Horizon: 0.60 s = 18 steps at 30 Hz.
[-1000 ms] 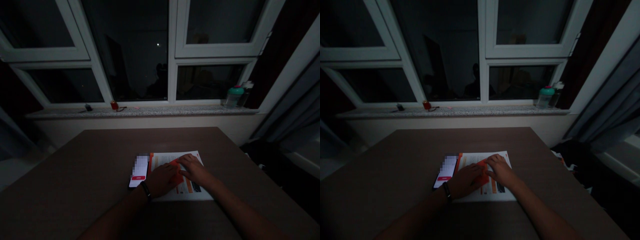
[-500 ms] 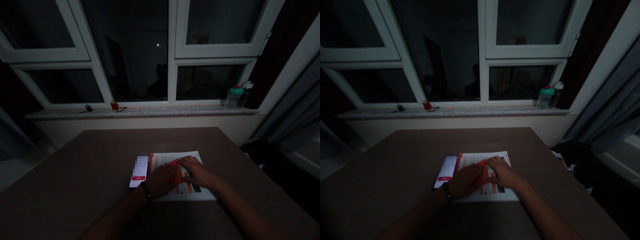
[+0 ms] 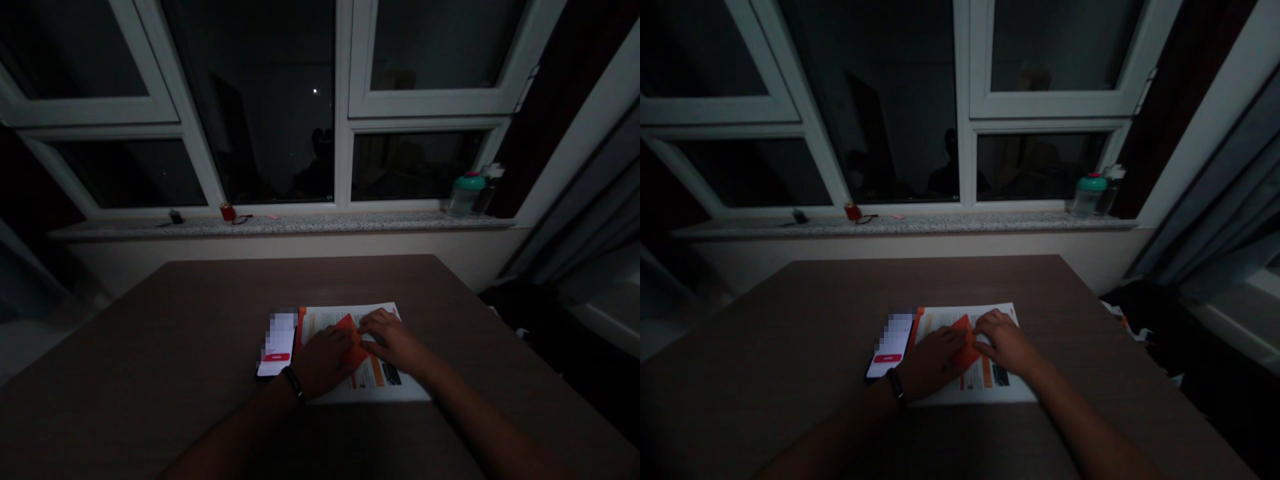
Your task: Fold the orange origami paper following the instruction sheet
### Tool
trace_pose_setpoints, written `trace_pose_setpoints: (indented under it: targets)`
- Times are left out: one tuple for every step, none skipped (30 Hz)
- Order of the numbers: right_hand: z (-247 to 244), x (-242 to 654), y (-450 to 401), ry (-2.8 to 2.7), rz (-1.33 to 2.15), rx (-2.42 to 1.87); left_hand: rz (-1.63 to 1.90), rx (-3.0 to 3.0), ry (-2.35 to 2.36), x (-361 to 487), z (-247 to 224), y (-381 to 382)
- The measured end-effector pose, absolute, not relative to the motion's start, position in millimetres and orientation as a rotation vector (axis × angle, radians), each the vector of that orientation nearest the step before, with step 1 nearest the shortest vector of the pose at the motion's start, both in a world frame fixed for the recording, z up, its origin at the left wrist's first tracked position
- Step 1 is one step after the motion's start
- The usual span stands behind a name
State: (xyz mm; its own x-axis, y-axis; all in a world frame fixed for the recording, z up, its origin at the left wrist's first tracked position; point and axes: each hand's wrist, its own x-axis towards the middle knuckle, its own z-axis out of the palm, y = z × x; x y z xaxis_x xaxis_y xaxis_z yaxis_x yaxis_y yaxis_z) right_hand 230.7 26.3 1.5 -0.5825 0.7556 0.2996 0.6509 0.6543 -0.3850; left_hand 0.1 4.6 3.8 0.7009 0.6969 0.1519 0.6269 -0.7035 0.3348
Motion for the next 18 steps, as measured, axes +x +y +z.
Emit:
trace_pose_setpoints:
  targets:
    - [0.1, 229.9, 26.5, -2.424, 0.321, -1.116, 0.398, 2.651, 1.053, -0.2, 3.5, 4.9]
    - [-1.5, 229.1, 26.9, -2.416, 0.318, -1.131, 0.401, 2.649, 1.049, -0.4, 3.2, 5.2]
    - [-3.3, 228.4, 27.6, -2.409, 0.313, -1.145, 0.403, 2.647, 1.044, -0.7, 3.1, 5.5]
    - [-5.3, 227.7, 28.5, -2.406, 0.311, -1.156, 0.406, 2.645, 1.038, -1.0, 3.0, 5.8]
    - [-7.2, 227.2, 29.6, -2.405, 0.314, -1.161, 0.409, 2.643, 1.032, -1.2, 3.1, 6.0]
    - [-9.0, 226.9, 30.7, -2.405, 0.317, -1.161, 0.415, 2.640, 1.027, -1.3, 3.2, 6.1]
    - [-10.5, 226.7, 31.7, -2.405, 0.322, -1.157, 0.420, 2.638, 1.022, -1.4, 3.3, 6.2]
    - [-11.6, 226.7, 32.6, -2.402, 0.327, -1.154, 0.425, 2.637, 1.020, -1.4, 3.3, 6.2]
    - [-12.4, 226.8, 33.2, -2.401, 0.333, -1.151, 0.428, 2.635, 1.020, -1.4, 3.2, 6.3]
    - [-12.8, 226.9, 33.7, -2.400, 0.340, -1.150, 0.427, 2.635, 1.020, -1.3, 3.0, 6.4]
    - [-12.9, 227.0, 34.0, -2.401, 0.348, -1.150, 0.424, 2.635, 1.019, -1.3, 2.7, 6.5]
    - [-12.6, 227.1, 34.1, -2.402, 0.357, -1.151, 0.423, 2.634, 1.018, -1.4, 2.3, 6.7]
    - [-12.2, 227.2, 34.0, -2.404, 0.366, -1.151, 0.422, 2.634, 1.015, -1.5, 1.9, 6.9]
    - [-11.7, 227.2, 34.0, -2.404, 0.374, -1.151, 0.426, 2.633, 1.013, -1.6, 1.6, 7.2]
    - [-11.2, 227.2, 33.8, -2.402, 0.379, -1.150, 0.427, 2.632, 1.010, -1.8, 1.4, 7.3]
    - [-10.8, 227.2, 33.7, -2.401, 0.383, -1.149, 0.428, 2.630, 1.010, -1.9, 1.5, 7.4]
    - [-10.5, 227.2, 33.6, -2.399, 0.385, -1.148, 0.425, 2.627, 1.013, -2.0, 1.8, 7.5]
    - [-10.2, 227.3, 33.5, -2.396, 0.386, -1.148, 0.415, 2.624, 1.014, -1.9, 2.4, 7.4]
